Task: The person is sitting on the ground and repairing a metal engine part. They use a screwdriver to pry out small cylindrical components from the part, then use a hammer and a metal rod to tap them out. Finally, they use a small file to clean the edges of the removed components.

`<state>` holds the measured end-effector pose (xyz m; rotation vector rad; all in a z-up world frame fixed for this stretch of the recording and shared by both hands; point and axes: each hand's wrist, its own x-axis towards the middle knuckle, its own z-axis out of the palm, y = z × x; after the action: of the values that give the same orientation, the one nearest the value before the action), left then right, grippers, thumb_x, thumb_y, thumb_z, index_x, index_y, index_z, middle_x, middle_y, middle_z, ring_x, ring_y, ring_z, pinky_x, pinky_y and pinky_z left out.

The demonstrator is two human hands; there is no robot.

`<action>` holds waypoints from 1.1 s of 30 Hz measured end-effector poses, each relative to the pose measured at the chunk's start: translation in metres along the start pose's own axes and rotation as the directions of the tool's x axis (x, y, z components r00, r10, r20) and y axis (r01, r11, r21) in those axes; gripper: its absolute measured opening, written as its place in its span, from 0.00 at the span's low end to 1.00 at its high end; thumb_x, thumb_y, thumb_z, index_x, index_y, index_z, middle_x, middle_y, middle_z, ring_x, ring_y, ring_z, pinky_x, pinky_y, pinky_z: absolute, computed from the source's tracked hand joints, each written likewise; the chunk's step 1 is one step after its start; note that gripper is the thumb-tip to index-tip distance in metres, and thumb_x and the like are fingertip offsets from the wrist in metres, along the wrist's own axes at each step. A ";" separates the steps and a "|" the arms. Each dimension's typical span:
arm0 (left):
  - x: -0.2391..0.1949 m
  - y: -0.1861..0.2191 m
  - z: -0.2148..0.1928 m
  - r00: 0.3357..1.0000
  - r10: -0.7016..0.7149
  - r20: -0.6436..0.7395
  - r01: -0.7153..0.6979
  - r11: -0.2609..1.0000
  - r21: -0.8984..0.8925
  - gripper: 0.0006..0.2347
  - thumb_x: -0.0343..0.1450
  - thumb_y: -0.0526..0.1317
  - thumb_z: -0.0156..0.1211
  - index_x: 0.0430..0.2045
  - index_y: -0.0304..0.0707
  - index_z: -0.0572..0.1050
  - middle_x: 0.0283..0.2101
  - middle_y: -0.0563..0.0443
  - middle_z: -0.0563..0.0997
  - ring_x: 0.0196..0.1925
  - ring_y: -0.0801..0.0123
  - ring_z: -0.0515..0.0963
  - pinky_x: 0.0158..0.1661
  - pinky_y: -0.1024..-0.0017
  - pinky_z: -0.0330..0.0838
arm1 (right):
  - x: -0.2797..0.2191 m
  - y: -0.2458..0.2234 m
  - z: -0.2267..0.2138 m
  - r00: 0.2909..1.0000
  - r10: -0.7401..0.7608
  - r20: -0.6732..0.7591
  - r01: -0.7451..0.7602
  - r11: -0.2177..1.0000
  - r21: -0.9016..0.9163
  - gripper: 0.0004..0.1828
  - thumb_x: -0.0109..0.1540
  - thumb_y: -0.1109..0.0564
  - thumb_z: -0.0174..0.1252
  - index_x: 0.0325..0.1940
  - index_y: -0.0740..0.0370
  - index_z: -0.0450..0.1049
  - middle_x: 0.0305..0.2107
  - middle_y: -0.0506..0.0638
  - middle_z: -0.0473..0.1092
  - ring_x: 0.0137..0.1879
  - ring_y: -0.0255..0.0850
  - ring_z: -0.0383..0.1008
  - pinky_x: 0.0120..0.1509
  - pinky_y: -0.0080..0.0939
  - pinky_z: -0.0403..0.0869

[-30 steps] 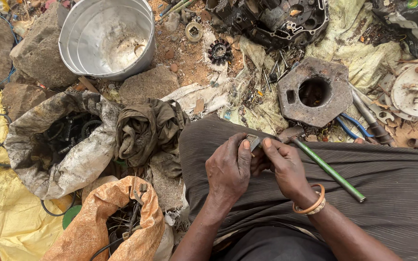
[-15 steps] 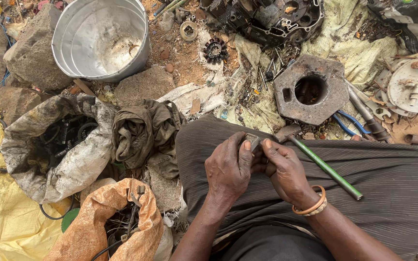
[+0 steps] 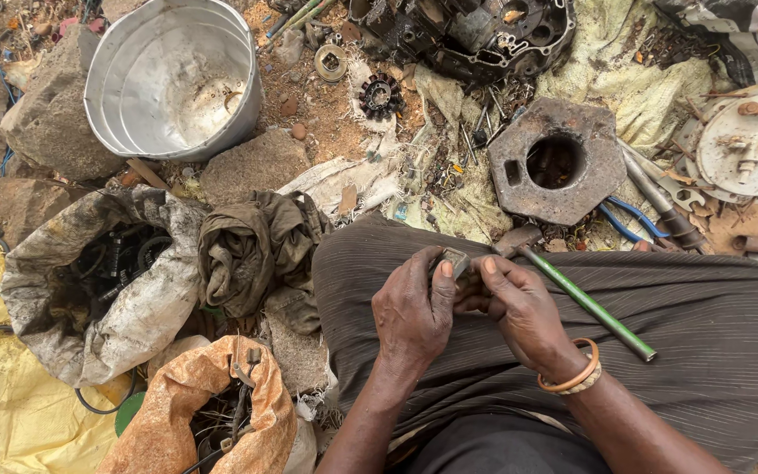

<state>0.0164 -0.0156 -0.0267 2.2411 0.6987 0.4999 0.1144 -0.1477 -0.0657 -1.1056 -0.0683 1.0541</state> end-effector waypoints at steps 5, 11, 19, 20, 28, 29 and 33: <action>0.003 -0.001 0.009 0.999 -0.013 0.042 0.013 1.000 -0.010 0.20 0.79 0.52 0.46 0.46 0.33 0.77 0.36 0.43 0.84 0.40 0.57 0.86 0.37 0.61 0.79 | 0.001 -0.003 -0.005 0.976 -0.217 -0.030 0.210 0.966 -0.153 0.16 0.64 0.56 0.63 0.50 0.68 0.71 0.41 0.52 0.73 0.49 0.38 0.76 0.56 0.43 0.80; 0.002 0.002 0.014 0.999 0.022 0.028 -0.022 1.000 0.006 0.20 0.80 0.52 0.47 0.46 0.32 0.77 0.37 0.42 0.84 0.41 0.57 0.86 0.39 0.61 0.80 | -0.003 -0.003 -0.009 0.999 -0.042 -0.021 0.042 0.999 0.013 0.14 0.69 0.53 0.57 0.49 0.69 0.75 0.37 0.54 0.76 0.41 0.40 0.78 0.46 0.42 0.79; 0.000 0.002 0.016 0.998 -0.016 0.064 0.017 1.000 -0.017 0.20 0.79 0.53 0.47 0.45 0.33 0.77 0.35 0.42 0.84 0.39 0.58 0.86 0.37 0.62 0.80 | -0.003 0.003 -0.014 0.997 -0.031 -0.064 0.033 0.999 0.035 0.14 0.67 0.54 0.58 0.50 0.67 0.75 0.38 0.53 0.74 0.41 0.39 0.77 0.48 0.42 0.80; 0.000 0.002 0.017 0.997 -0.029 0.072 0.031 0.999 -0.029 0.20 0.79 0.53 0.47 0.45 0.33 0.77 0.36 0.42 0.84 0.39 0.59 0.86 0.36 0.63 0.80 | -0.003 0.004 -0.015 0.993 -0.067 -0.097 0.070 0.997 0.022 0.12 0.65 0.56 0.60 0.50 0.65 0.73 0.40 0.51 0.73 0.44 0.37 0.77 0.52 0.43 0.81; 0.002 0.007 0.017 0.997 0.000 0.072 0.002 1.000 -0.027 0.21 0.80 0.53 0.45 0.45 0.33 0.77 0.34 0.43 0.84 0.38 0.58 0.86 0.35 0.62 0.79 | -0.007 0.003 -0.016 0.997 -0.031 -0.065 0.035 0.997 0.066 0.13 0.65 0.54 0.58 0.49 0.66 0.75 0.36 0.51 0.75 0.42 0.37 0.76 0.49 0.41 0.79; 0.002 0.007 0.017 0.998 0.001 0.069 0.001 0.999 -0.032 0.21 0.80 0.53 0.44 0.45 0.33 0.77 0.34 0.43 0.84 0.38 0.59 0.86 0.36 0.62 0.79 | -0.008 0.004 -0.017 0.997 -0.048 -0.058 0.052 0.996 0.075 0.12 0.64 0.56 0.60 0.48 0.65 0.73 0.37 0.49 0.74 0.44 0.36 0.76 0.52 0.41 0.80; 0.001 0.006 0.016 0.996 -0.036 0.083 0.037 0.999 -0.013 0.21 0.79 0.53 0.44 0.45 0.34 0.77 0.33 0.44 0.84 0.37 0.60 0.86 0.35 0.62 0.80 | -0.009 0.007 -0.015 1.000 0.021 -0.013 -0.018 0.987 0.160 0.19 0.70 0.48 0.53 0.48 0.70 0.76 0.34 0.54 0.76 0.39 0.39 0.76 0.44 0.40 0.78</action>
<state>0.0276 -0.0272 -0.0328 2.2184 0.6901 0.3905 0.1128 -0.1644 -0.0751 -0.9700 0.0386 1.0501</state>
